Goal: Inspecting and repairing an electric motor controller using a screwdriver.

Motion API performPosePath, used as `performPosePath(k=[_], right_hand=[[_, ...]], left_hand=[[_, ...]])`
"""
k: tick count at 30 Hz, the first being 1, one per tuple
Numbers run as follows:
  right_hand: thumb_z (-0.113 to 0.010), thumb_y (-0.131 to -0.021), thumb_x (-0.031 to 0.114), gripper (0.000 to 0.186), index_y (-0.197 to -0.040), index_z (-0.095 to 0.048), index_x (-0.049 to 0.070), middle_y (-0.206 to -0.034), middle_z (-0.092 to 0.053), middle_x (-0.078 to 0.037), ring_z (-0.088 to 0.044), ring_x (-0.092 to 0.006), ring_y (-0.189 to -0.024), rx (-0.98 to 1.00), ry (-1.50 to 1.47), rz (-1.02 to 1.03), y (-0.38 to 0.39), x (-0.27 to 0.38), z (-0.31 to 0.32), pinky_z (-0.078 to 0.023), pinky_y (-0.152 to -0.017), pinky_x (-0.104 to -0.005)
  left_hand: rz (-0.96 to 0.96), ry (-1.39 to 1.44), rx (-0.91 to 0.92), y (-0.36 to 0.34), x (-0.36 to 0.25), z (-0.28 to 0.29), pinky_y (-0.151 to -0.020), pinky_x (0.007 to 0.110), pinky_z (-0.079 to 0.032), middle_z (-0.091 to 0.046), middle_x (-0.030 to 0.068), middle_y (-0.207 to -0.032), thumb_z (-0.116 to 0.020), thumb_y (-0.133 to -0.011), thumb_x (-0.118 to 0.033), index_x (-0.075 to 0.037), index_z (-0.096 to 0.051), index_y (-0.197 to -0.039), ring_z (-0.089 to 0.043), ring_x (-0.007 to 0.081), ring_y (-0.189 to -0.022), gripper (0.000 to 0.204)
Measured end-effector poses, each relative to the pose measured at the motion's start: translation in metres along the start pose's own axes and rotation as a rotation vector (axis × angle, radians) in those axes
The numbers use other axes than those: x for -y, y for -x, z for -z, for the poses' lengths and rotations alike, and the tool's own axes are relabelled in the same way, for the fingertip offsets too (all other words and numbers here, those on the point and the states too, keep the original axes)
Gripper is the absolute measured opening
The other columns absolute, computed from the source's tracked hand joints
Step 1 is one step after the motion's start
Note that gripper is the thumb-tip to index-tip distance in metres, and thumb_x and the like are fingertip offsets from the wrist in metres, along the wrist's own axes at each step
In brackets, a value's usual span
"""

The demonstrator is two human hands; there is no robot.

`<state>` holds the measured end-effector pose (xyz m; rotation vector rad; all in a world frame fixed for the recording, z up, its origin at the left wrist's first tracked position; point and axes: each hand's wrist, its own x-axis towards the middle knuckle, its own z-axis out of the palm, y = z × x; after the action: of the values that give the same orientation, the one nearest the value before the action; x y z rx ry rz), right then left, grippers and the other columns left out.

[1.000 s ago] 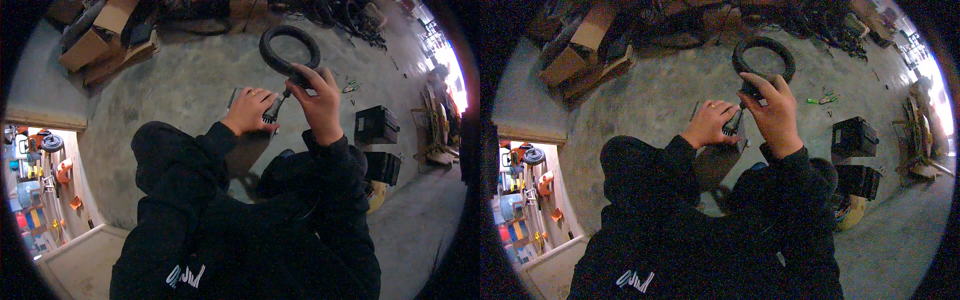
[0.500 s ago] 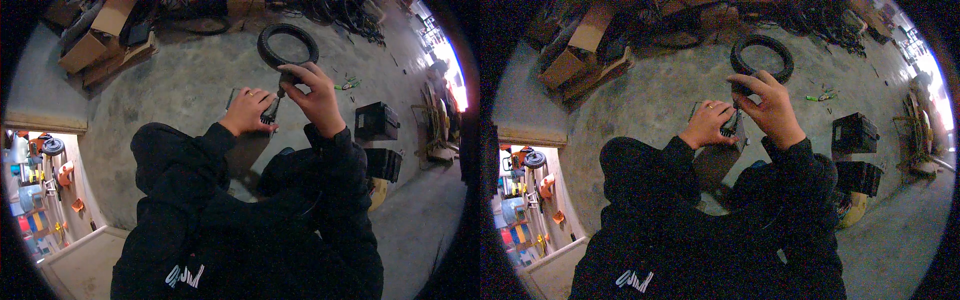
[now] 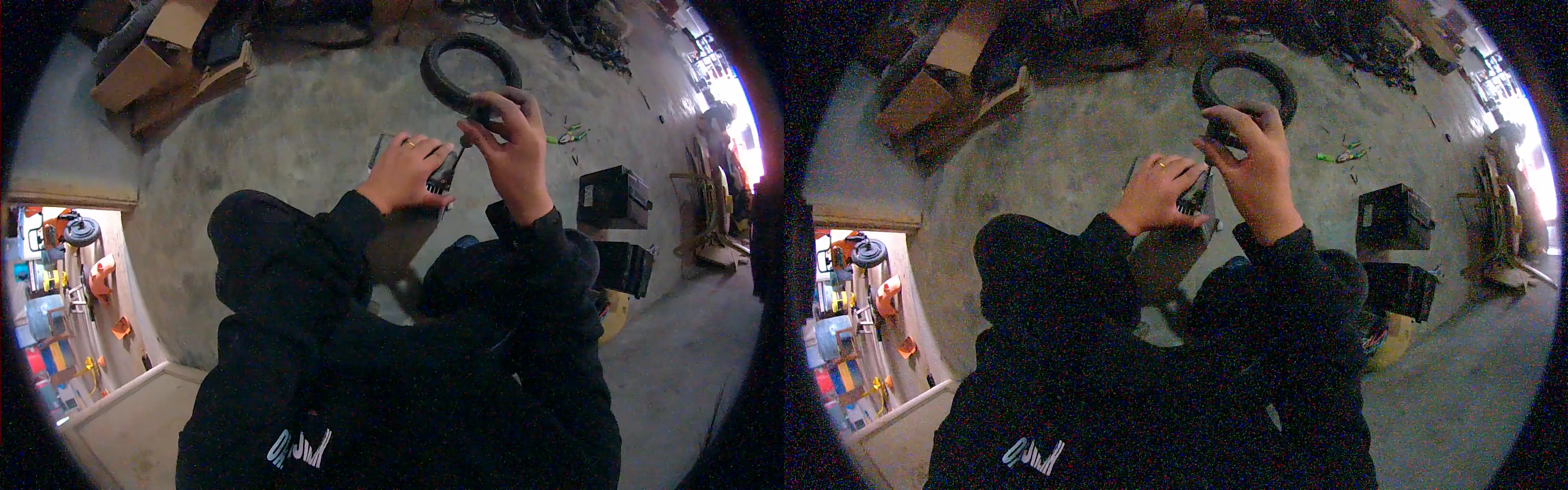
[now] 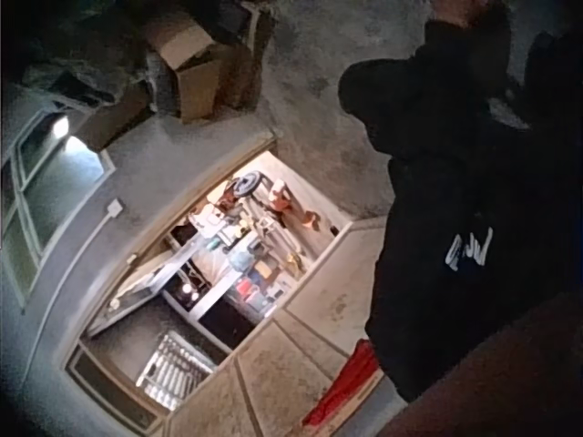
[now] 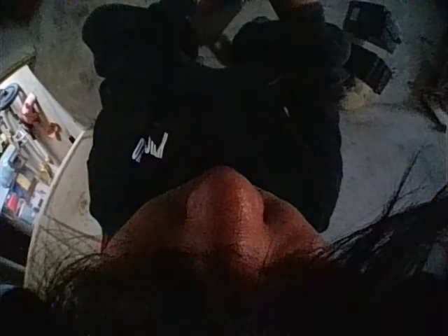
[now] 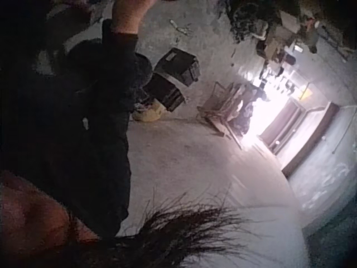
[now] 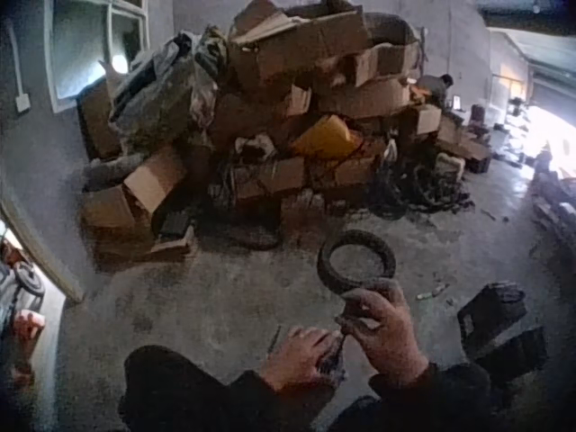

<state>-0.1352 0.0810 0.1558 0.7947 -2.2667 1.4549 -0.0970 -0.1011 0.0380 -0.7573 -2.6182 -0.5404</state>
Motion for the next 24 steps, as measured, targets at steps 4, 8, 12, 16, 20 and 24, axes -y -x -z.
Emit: performPosePath(k=[4,8,12,16,20,24], right_hand=[[-0.083,-0.081,0.006,0.037,-0.116,-0.072,0.010,-0.107,-0.064,-0.012,-0.071,-0.0265,-0.094,-0.029,-0.044,-0.015,0.000,-0.011,-0.003,-0.060,-0.082,-0.0346],[-0.081,-0.083,0.005,0.039,-0.120,-0.071,0.010,-0.104,-0.064,-0.012,-0.071,-0.0258,-0.090,0.043,-0.015,0.000,-0.001,-0.005,0.000,-0.059,-0.081,-0.0343],[-0.078,-0.084,0.003,0.042,-0.125,-0.069,0.011,-0.105,-0.066,-0.012,-0.071,-0.0251,-0.093,0.086,-0.048,0.042,-0.003,0.002,0.000,-0.058,-0.082,-0.0339],[-0.073,-0.088,0.002,0.040,-0.127,-0.067,0.008,-0.110,-0.067,-0.013,-0.071,-0.0269,-0.100,0.210,-0.014,0.048,-0.004,0.000,0.003,-0.057,-0.087,-0.0339],[-0.069,-0.091,0.002,0.036,-0.127,-0.065,0.006,-0.112,-0.067,-0.013,-0.070,-0.0264,-0.105,0.268,-0.150,0.048,-0.007,-0.003,0.003,-0.056,-0.089,-0.0349],[-0.069,-0.091,0.002,0.033,-0.124,-0.066,0.004,-0.113,-0.067,-0.012,-0.070,-0.0237,-0.105,0.180,-0.315,-0.106,-0.004,-0.011,0.002,-0.056,-0.089,-0.0349]], left_hand=[[0.003,0.030,0.007,0.002,-0.002,0.002,-0.109,0.047,-0.037,-0.062,0.0111,-0.128,-0.075,-0.071,-0.068,-0.009,-0.061,-0.136,-0.057,0.0301,-0.124,0.089],[0.018,0.041,-0.002,0.002,-0.001,0.002,-0.109,0.047,-0.037,-0.063,0.0107,-0.128,-0.077,-0.069,-0.065,-0.009,-0.061,-0.135,-0.057,0.0297,-0.124,0.088],[0.023,0.045,0.013,0.001,0.000,0.003,-0.108,0.046,-0.037,-0.063,0.0109,-0.127,-0.077,-0.069,-0.065,-0.008,-0.061,-0.135,-0.057,0.0296,-0.124,0.088],[0.040,0.026,0.050,0.000,-0.003,0.003,-0.108,0.046,-0.038,-0.063,0.0109,-0.127,-0.076,-0.070,-0.067,-0.008,-0.062,-0.135,-0.057,0.0294,-0.124,0.088],[-0.017,0.004,0.066,-0.001,-0.002,0.004,-0.108,0.046,-0.038,-0.063,0.0105,-0.128,-0.074,-0.071,-0.069,-0.008,-0.063,-0.134,-0.056,0.0291,-0.124,0.088],[-0.012,0.004,0.045,0.001,-0.001,0.003,-0.109,0.045,-0.038,-0.064,0.0107,-0.128,-0.072,-0.072,-0.071,-0.009,-0.062,-0.135,-0.056,0.0289,-0.125,0.089]])
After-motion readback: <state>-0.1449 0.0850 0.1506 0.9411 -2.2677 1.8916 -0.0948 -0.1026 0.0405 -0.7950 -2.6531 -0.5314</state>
